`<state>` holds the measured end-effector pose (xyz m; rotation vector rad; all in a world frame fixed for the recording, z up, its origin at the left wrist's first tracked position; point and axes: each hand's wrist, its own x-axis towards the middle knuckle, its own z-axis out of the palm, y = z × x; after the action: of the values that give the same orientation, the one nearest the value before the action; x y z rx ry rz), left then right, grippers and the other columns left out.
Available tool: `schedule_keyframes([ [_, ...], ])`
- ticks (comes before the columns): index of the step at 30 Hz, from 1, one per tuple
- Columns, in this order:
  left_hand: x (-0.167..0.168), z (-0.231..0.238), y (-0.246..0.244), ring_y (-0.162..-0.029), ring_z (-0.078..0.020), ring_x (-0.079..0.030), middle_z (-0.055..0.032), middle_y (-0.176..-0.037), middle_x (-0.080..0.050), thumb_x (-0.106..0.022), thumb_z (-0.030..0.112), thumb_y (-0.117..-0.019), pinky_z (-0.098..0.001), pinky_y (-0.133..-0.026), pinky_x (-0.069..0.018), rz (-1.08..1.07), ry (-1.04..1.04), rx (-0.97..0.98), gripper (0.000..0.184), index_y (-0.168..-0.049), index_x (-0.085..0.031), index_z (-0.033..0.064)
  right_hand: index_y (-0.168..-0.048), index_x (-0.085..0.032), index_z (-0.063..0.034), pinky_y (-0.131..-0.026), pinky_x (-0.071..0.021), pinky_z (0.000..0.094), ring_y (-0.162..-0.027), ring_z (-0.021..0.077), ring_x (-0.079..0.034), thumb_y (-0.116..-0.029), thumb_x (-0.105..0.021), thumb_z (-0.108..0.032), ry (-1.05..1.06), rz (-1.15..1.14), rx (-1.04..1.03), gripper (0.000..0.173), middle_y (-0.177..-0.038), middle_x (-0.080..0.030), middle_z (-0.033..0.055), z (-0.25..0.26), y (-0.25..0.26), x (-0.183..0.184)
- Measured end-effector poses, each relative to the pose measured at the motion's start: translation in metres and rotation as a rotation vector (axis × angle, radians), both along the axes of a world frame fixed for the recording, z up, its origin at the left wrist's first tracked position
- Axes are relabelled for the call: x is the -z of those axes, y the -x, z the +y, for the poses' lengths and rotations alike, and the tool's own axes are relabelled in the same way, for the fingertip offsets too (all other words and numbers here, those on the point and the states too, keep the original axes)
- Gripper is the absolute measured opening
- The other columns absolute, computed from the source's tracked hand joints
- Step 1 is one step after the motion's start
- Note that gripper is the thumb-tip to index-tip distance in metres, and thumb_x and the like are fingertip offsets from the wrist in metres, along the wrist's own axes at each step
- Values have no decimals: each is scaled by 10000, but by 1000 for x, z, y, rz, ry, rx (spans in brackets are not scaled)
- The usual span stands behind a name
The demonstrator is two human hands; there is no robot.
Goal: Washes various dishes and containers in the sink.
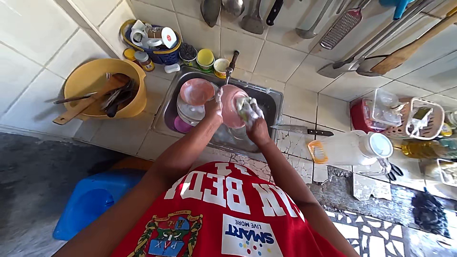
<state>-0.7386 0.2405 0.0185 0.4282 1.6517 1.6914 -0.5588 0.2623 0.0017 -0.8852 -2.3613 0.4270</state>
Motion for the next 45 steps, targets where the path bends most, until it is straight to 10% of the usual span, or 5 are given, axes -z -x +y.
schedule_keyframes([
  [17,-10,8,-17,-935,-177,-657,-118,-1004,-691,-597,364,-1039,-407,-876,-552,91,62,191,368,-1090,-694,12,-1299,-683,-26,-1006,-479,666,-1248,494,-595,-968,-587,-138,136,-300,249,363,-1308,-635,306,2,0,-31],
  [22,-12,17,-6,-859,-133,-652,-70,-902,-686,-645,356,-1014,-365,-822,-552,104,-25,65,325,-979,-705,38,-1305,-685,-55,-1195,-204,727,-1505,475,-301,-964,-604,-83,94,-258,199,352,-1569,-432,254,-4,-6,-18],
  [32,-10,9,-13,-880,-113,-640,-60,-916,-683,-629,318,-1029,-339,-836,-536,99,-30,62,298,-979,-698,33,-1288,-670,8,-1142,-339,674,-1380,467,-480,-992,-572,-148,135,-211,209,349,-1423,-561,286,-6,-4,-6],
  [38,7,4,-16,-1055,-263,-662,-195,-1109,-687,-546,386,-1059,-475,-960,-535,61,198,75,438,-1142,-674,-25,-1199,-696,58,-760,-591,581,-933,423,-731,-911,-662,-152,38,-170,84,358,-1016,-733,255,-46,5,7],
  [45,-9,-7,-35,-847,-102,-670,-59,-887,-712,-611,254,-1035,-334,-837,-560,220,-80,156,263,-982,-726,23,-1322,-611,69,-1076,-467,583,-1292,428,-573,-958,-603,-199,324,134,210,452,-1326,-618,300,10,30,-16],
])
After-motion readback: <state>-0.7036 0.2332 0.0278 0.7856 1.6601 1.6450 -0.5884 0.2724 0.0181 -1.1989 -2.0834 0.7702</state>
